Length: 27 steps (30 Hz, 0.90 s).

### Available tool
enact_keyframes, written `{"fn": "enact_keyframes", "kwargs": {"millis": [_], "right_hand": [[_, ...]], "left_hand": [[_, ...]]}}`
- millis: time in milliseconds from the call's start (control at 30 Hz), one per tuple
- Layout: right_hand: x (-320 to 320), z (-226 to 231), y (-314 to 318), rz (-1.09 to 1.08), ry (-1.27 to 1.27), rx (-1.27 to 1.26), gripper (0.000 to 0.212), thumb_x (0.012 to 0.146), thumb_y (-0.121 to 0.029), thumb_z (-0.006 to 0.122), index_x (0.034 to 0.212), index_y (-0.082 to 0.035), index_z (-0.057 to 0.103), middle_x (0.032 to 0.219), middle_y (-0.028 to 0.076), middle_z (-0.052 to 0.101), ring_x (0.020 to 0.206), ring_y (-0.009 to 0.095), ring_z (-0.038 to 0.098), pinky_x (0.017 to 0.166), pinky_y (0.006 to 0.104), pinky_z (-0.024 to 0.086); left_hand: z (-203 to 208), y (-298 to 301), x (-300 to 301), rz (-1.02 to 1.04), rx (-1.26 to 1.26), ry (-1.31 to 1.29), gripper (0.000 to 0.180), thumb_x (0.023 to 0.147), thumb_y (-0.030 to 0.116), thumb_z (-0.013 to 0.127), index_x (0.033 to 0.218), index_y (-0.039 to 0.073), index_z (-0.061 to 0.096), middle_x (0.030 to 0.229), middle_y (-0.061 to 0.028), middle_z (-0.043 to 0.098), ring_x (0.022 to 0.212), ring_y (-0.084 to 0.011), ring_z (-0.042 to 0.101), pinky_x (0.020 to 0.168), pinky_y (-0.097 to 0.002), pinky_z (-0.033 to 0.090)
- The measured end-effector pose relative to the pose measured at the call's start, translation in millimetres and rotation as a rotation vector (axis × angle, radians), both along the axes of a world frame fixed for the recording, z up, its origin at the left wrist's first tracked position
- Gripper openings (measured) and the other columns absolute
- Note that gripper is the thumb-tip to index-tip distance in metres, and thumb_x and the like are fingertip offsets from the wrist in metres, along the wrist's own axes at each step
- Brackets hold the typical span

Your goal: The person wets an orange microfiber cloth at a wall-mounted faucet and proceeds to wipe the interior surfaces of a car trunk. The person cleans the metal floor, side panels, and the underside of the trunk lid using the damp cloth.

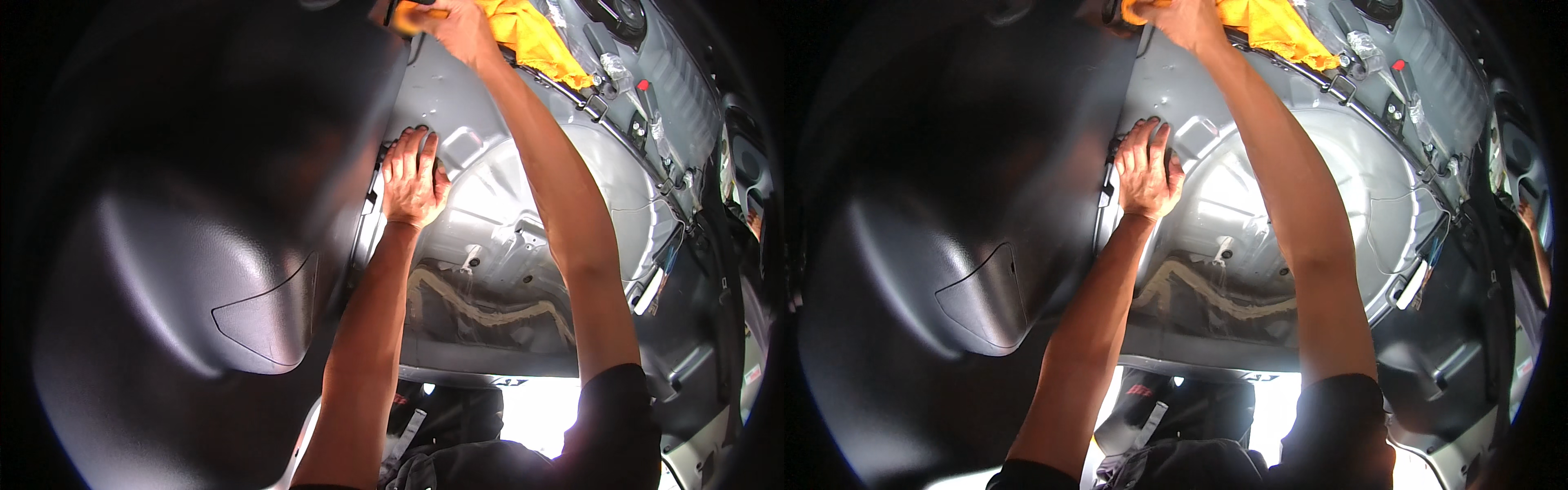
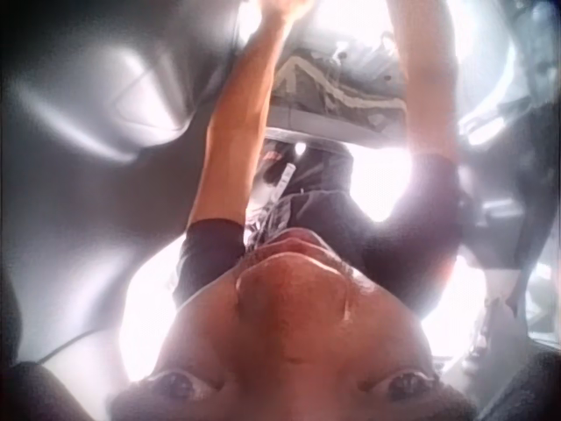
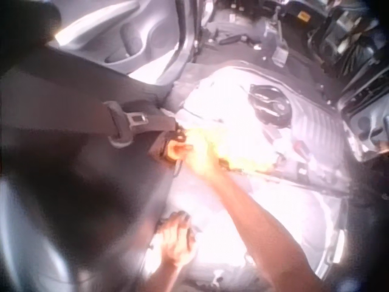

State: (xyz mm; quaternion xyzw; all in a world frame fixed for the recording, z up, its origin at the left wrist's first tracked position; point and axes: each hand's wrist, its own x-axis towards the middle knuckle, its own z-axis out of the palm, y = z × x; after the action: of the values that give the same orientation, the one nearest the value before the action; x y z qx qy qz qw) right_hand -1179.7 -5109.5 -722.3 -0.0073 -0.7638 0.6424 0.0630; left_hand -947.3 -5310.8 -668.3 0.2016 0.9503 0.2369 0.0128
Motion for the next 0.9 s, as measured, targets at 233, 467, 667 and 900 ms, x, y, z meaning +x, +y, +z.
{"fn": "enact_keyframes", "kwargs": {"millis": [233, 467, 667, 900], "right_hand": [[-4, -5, -24, 0.121, -0.297, -1.244, 0.031, 0.108, -0.035, 0.058, 0.119, -0.006, 0.059, 0.103, 0.017, 0.069, 0.087, 0.031, 0.070, 0.073, 0.0416, 0.061], [-15, -2, -4, 0.246, -0.113, -0.164, 0.013, 0.089, -0.008, 0.075, 0.099, 0.000, 0.075, 0.090, 0.010, 0.075, 0.078, 0.017, 0.069, 0.067, 0.0321, 0.054], [-53, -55, 34, 0.289, 0.253, 0.797, 0.021, 0.092, -0.023, 0.073, 0.083, -0.004, 0.074, 0.080, 0.011, 0.072, 0.072, 0.025, 0.070, 0.063, 0.0374, 0.054], [-46, -52, 11, 0.031, 0.195, 0.445, 0.016, 0.100, -0.011, 0.059, 0.101, -0.002, 0.073, 0.085, 0.009, 0.072, 0.068, 0.022, 0.066, 0.063, 0.0389, 0.053]], "left_hand": [[0, -6, 3, 0.009, -0.021, -0.017, 0.057, 0.096, 0.027, 0.055, 0.151, 0.011, 0.048, 0.155, -0.0129, 0.048, 0.145, -0.0361, 0.044, 0.120, -0.0531, 0.031], [-2, -7, 5, 0.016, -0.019, -0.002, 0.056, 0.097, 0.027, 0.055, 0.150, 0.011, 0.049, 0.155, -0.0130, 0.048, 0.145, -0.0370, 0.043, 0.120, -0.0535, 0.031], [-1, 3, -4, -0.003, 0.009, 0.005, 0.059, 0.094, 0.026, 0.057, 0.150, 0.011, 0.048, 0.155, -0.0128, 0.047, 0.146, -0.0371, 0.043, 0.120, -0.0534, 0.031], [-1, -7, 6, 0.007, -0.044, -0.016, 0.060, 0.093, 0.026, 0.058, 0.150, 0.011, 0.048, 0.156, -0.0121, 0.046, 0.146, -0.0355, 0.043, 0.120, -0.0520, 0.031]]}}
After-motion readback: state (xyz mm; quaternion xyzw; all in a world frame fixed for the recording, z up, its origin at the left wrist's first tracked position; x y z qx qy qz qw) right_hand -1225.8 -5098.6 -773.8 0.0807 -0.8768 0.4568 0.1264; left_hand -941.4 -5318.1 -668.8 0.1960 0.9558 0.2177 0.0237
